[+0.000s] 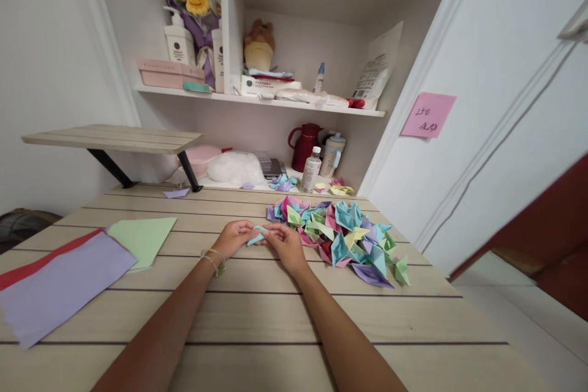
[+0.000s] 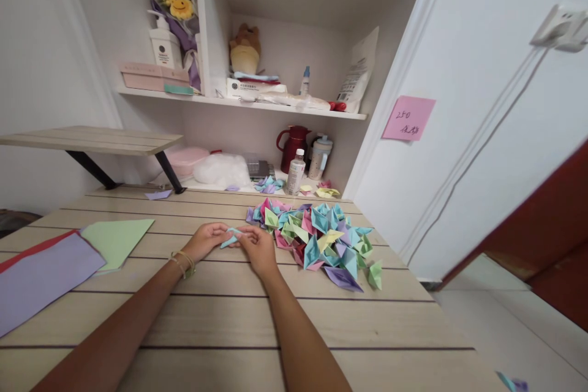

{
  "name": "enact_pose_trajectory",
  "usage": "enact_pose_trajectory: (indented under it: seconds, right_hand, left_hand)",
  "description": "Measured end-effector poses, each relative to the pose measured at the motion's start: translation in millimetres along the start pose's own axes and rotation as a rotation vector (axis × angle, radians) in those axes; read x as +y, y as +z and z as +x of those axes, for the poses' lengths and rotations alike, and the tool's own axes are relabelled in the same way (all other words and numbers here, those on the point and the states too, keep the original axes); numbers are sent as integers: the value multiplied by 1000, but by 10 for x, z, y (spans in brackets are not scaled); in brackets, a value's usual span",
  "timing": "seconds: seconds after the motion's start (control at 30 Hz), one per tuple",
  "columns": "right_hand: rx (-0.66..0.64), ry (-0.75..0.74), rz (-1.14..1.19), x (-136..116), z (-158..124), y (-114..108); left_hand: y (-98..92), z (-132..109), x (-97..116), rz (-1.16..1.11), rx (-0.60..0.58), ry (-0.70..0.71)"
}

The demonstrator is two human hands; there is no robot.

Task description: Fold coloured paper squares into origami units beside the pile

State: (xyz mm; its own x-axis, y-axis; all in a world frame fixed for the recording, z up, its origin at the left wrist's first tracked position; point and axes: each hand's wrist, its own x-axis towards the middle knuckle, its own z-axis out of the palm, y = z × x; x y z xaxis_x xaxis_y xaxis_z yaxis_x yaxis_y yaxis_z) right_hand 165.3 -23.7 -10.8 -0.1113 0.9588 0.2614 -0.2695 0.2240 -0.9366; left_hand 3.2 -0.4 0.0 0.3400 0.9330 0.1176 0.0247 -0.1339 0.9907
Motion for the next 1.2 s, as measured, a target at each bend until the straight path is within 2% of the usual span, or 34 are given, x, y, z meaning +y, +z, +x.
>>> enact_pose_trajectory:
  seconds: [0.13,0.27,0.7,0.9,0.97,1.13,1.2]
  right_hand:
    - [66,-3,-17,-12,-1,-15]
    - [56,-13,-88,30,12,-50]
    - [85,-63,-188,52,21,-41]
    - [152,-91,-248,34,17,-35]
    - [143,-108,-259,12,7,-22]
    - [153,-136,-323,8,-5,-3]
    - [156,-148,-349,26,-5,-5]
  left_hand:
    - [7,32,-29,-131,53,-34]
    - [16,40,-37,-195,16,-41]
    - [35,12,-15,-122,-18,10]
    - [48,-35,23,-55,-106,19]
    - [63,-28,22,-48,-86,32]
    - [83,-3,5,12,61,109]
    - [82,-5,4,75,71,119]
